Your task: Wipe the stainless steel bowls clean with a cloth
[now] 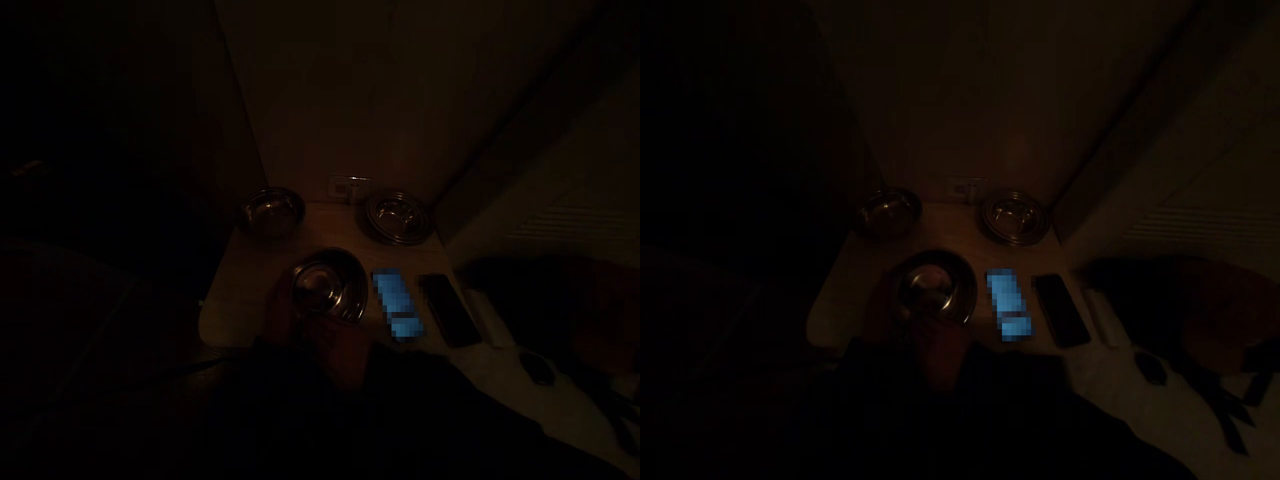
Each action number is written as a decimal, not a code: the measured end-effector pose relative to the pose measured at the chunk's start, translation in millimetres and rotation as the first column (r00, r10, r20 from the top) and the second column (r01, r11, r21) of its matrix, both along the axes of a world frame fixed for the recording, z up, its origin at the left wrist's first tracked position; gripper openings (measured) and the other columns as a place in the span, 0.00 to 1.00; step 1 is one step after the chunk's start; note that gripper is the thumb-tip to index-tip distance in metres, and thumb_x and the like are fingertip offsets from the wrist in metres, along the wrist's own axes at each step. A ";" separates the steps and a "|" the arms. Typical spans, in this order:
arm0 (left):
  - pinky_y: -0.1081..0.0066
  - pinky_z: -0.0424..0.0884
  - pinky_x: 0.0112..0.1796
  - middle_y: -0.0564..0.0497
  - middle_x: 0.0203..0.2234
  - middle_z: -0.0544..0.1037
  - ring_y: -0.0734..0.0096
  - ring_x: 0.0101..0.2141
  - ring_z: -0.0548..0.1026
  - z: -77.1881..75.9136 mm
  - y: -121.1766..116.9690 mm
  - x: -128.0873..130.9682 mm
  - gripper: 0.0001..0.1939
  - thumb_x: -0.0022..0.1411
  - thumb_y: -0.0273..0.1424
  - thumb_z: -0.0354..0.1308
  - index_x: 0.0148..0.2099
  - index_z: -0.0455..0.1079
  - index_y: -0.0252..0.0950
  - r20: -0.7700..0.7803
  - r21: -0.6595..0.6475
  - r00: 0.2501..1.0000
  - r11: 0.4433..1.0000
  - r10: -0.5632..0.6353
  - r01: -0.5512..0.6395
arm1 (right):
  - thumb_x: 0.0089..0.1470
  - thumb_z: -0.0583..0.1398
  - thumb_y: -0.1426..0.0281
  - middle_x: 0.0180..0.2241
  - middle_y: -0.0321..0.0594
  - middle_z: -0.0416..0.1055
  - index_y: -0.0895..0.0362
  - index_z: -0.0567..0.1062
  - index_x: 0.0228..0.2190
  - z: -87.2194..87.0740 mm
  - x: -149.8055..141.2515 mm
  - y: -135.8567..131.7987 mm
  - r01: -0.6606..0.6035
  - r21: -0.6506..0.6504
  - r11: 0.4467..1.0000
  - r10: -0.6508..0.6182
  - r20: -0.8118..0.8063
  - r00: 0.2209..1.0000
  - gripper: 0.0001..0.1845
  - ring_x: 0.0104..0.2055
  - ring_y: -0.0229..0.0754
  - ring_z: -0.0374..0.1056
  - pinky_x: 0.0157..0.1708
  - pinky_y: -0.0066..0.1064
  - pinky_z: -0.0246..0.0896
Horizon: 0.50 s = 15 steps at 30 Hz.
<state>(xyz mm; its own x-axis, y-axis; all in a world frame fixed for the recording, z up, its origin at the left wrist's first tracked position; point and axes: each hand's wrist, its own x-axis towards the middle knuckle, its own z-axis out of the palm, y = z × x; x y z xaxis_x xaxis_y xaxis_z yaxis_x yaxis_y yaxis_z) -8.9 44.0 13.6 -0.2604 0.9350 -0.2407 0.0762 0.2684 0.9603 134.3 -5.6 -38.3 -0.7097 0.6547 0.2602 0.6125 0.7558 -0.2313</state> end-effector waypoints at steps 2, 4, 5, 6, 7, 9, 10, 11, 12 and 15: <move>0.70 0.70 0.40 0.47 0.37 0.79 0.63 0.39 0.76 5.7 1.0 -2.7 0.21 0.66 0.37 0.41 0.42 0.73 0.32 -0.068 -0.035 0.997 0.999 -0.030 0.028 | 0.58 0.53 0.70 0.52 0.48 0.69 0.65 0.67 0.52 3.0 -0.8 0.9 -0.020 -0.020 1.000 0.021 0.012 1.000 0.22 0.55 0.46 0.63 0.57 0.41 0.56; 0.70 0.70 0.42 0.47 0.39 0.79 0.63 0.41 0.76 9.3 2.6 -6.0 0.21 0.66 0.37 0.41 0.44 0.73 0.32 -0.080 -0.036 0.992 0.994 -0.101 0.099 | 0.58 0.53 0.70 0.50 0.47 0.70 0.64 0.68 0.51 8.1 15.8 10.7 -0.081 -0.021 0.997 0.082 0.073 0.994 0.20 0.55 0.46 0.64 0.58 0.45 0.53; 0.71 0.69 0.43 0.48 0.41 0.79 0.63 0.42 0.75 10.0 3.4 -7.1 0.21 0.66 0.38 0.41 0.46 0.72 0.32 -0.071 -0.029 0.989 0.992 -0.126 0.125 | 0.58 0.54 0.70 0.49 0.49 0.71 0.64 0.69 0.50 11.0 27.9 17.7 -0.099 -0.005 0.995 0.099 0.112 0.989 0.19 0.54 0.48 0.64 0.58 0.47 0.52; 0.71 0.69 0.45 0.48 0.43 0.78 0.64 0.44 0.75 10.0 4.0 -7.7 0.22 0.66 0.38 0.42 0.48 0.72 0.33 -0.068 -0.018 0.987 0.989 -0.148 0.147 | 0.58 0.54 0.70 0.49 0.50 0.72 0.65 0.70 0.49 13.8 40.3 24.9 -0.087 0.005 0.996 0.085 0.165 0.983 0.19 0.54 0.49 0.64 0.59 0.49 0.51; 0.71 0.68 0.47 0.48 0.45 0.77 0.64 0.46 0.74 9.4 4.2 -7.9 0.22 0.66 0.38 0.42 0.50 0.71 0.33 -0.070 -0.005 0.985 0.988 -0.155 0.155 | 0.57 0.54 0.72 0.49 0.51 0.71 0.65 0.70 0.48 16.2 51.1 31.4 -0.083 0.022 0.996 0.077 0.200 0.977 0.18 0.54 0.50 0.64 0.58 0.50 0.50; 0.71 0.66 0.48 0.48 0.46 0.76 0.63 0.47 0.73 7.3 3.5 -7.0 0.23 0.65 0.39 0.43 0.51 0.71 0.33 -0.080 -0.008 0.987 0.990 -0.138 0.138 | 0.56 0.55 0.73 0.49 0.53 0.70 0.65 0.70 0.48 19.2 62.8 38.8 -0.075 0.022 0.997 0.067 0.243 0.968 0.18 0.54 0.51 0.64 0.58 0.51 0.49; 0.71 0.67 0.48 0.47 0.46 0.76 0.63 0.47 0.73 6.1 2.6 -6.1 0.23 0.65 0.40 0.43 0.51 0.71 0.32 -0.081 -0.010 0.990 0.993 -0.116 0.115 | 0.55 0.55 0.73 0.49 0.53 0.71 0.65 0.70 0.48 19.6 62.1 38.5 -0.075 0.010 0.997 0.071 0.236 0.969 0.18 0.54 0.51 0.64 0.58 0.51 0.49; 0.71 0.67 0.47 0.46 0.45 0.77 0.63 0.46 0.73 5.3 1.6 -5.2 0.23 0.65 0.40 0.43 0.50 0.71 0.31 -0.072 -0.013 0.993 0.995 -0.095 0.094 | 0.55 0.56 0.72 0.49 0.53 0.71 0.65 0.70 0.48 19.3 57.2 35.4 -0.082 -0.010 0.997 0.082 0.212 0.974 0.19 0.54 0.51 0.64 0.58 0.51 0.50; 0.71 0.68 0.46 0.45 0.45 0.77 0.62 0.45 0.74 5.1 0.7 -4.2 0.23 0.65 0.41 0.43 0.49 0.72 0.31 -0.059 -0.017 0.995 0.997 -0.076 0.075 | 0.55 0.56 0.71 0.48 0.52 0.71 0.64 0.70 0.48 18.6 48.8 29.8 -0.095 -0.037 0.995 0.100 0.170 0.980 0.19 0.53 0.50 0.64 0.58 0.49 0.51; 0.71 0.68 0.45 0.46 0.42 0.78 0.64 0.44 0.75 8.1 -1.1 -2.2 0.20 0.65 0.37 0.43 0.46 0.73 0.32 -0.035 -0.004 0.998 0.998 -0.057 0.057 | 0.56 0.55 0.68 0.51 0.50 0.69 0.64 0.67 0.52 16.0 14.5 6.4 -0.118 -0.114 0.986 0.119 0.000 0.993 0.23 0.55 0.47 0.63 0.56 0.41 0.56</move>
<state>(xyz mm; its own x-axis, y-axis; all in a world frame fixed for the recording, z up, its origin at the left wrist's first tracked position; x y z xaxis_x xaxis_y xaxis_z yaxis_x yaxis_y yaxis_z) -11.1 42.9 21.6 -0.2152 0.9478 -0.2352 0.1252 0.2656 0.9559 148.8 0.8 -22.4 -0.7854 0.5909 0.1843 0.5218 0.7923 -0.3161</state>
